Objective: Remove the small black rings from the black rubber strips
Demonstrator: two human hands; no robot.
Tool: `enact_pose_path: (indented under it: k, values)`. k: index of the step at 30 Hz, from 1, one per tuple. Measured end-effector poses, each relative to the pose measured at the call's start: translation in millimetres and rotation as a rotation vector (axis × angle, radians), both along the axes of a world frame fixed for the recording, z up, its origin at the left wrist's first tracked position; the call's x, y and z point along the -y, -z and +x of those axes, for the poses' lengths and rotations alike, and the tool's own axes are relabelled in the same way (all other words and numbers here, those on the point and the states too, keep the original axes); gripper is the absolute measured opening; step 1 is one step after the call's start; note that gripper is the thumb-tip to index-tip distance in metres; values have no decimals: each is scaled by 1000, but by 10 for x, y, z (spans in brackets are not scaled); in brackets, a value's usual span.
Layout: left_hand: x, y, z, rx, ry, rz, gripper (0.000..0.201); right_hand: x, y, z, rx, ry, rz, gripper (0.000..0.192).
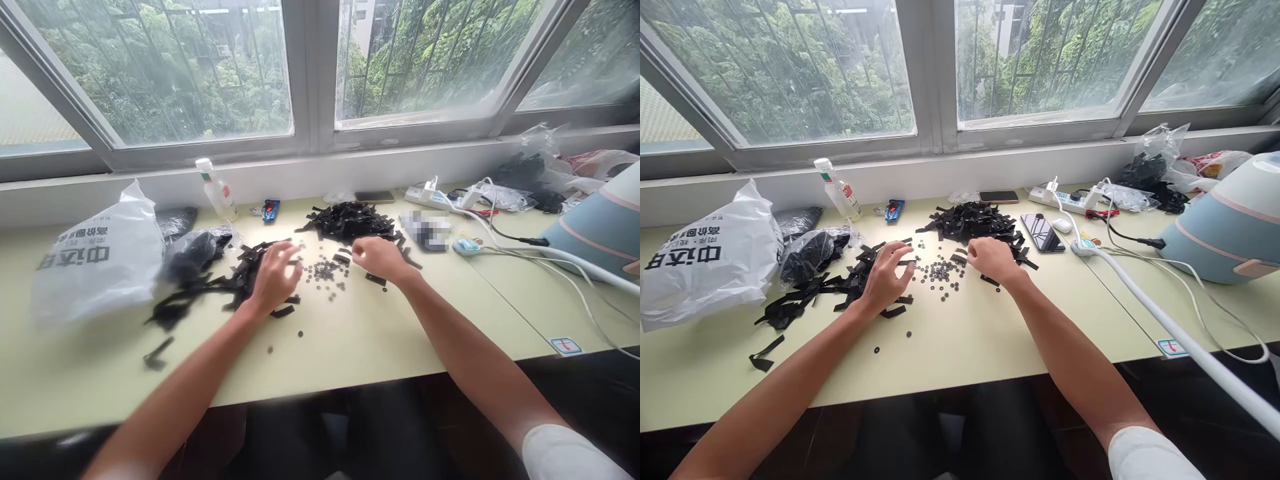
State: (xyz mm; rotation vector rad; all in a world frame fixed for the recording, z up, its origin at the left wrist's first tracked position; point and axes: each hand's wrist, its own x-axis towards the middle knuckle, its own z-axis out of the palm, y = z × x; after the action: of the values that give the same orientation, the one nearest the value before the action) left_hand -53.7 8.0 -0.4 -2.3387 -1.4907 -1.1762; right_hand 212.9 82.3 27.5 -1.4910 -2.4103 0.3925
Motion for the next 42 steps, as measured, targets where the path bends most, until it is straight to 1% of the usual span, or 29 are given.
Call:
enact_pose_path:
  k: [1,2,4,5,6,8,12,14,15,16,17,20,21,22,23,26,28,30,34,38,42]
  values:
    - [17,-9,23,0,57,-3,33,32,10,-45,-104,-55,-31,14]
    - [34,-15,44,-7,105,-15,37,73,24,-98,-204,-120,-95,17]
    - [65,-12,79,-34,172,-54,46,169,66,-222,-387,-261,-212,22]
    - [76,-4,92,-43,194,-79,48,217,93,-286,-462,-321,-244,23]
    - [84,9,101,-44,213,-107,48,260,121,-345,-521,-362,-267,22]
    - [87,40,109,-20,237,-173,42,320,175,-436,-602,-396,-292,23]
    - [74,62,105,82,212,-266,19,334,238,-492,-669,-393,-346,26]
    - [76,39,109,139,186,-285,16,321,254,-491,-686,-394,-364,25]
    - [80,23,113,163,179,-294,16,318,261,-492,-690,-394,-347,24]
    - [85,9,118,182,176,-303,16,318,268,-496,-692,-383,-294,22]
    - [90,-3,123,198,170,-310,15,322,274,-502,-693,-352,-202,21]
    - [96,-10,127,250,103,-318,17,348,272,-524,-720,-172,198,18]
    - [95,-5,125,271,71,-322,18,356,266,-529,-723,-133,302,16]
    - [92,2,121,288,44,-326,19,363,261,-533,-713,-127,364,15]
    - [89,9,118,301,24,-330,19,367,260,-536,-689,-151,387,15]
    - [94,21,126,301,24,-323,20,369,297,-553,-554,-266,328,17]
    - [109,23,148,277,62,-317,20,367,346,-570,-483,-291,279,17]
    - [126,29,175,252,116,-331,20,367,388,-585,-464,-291,247,17]
    - [126,68,182,241,203,-354,18,382,397,-588,-503,-296,202,17]
    - [97,104,141,301,241,-356,16,416,358,-595,-575,-311,100,23]
    - [85,98,137,374,293,-458,19,425,353,-615,-681,-270,12,30]
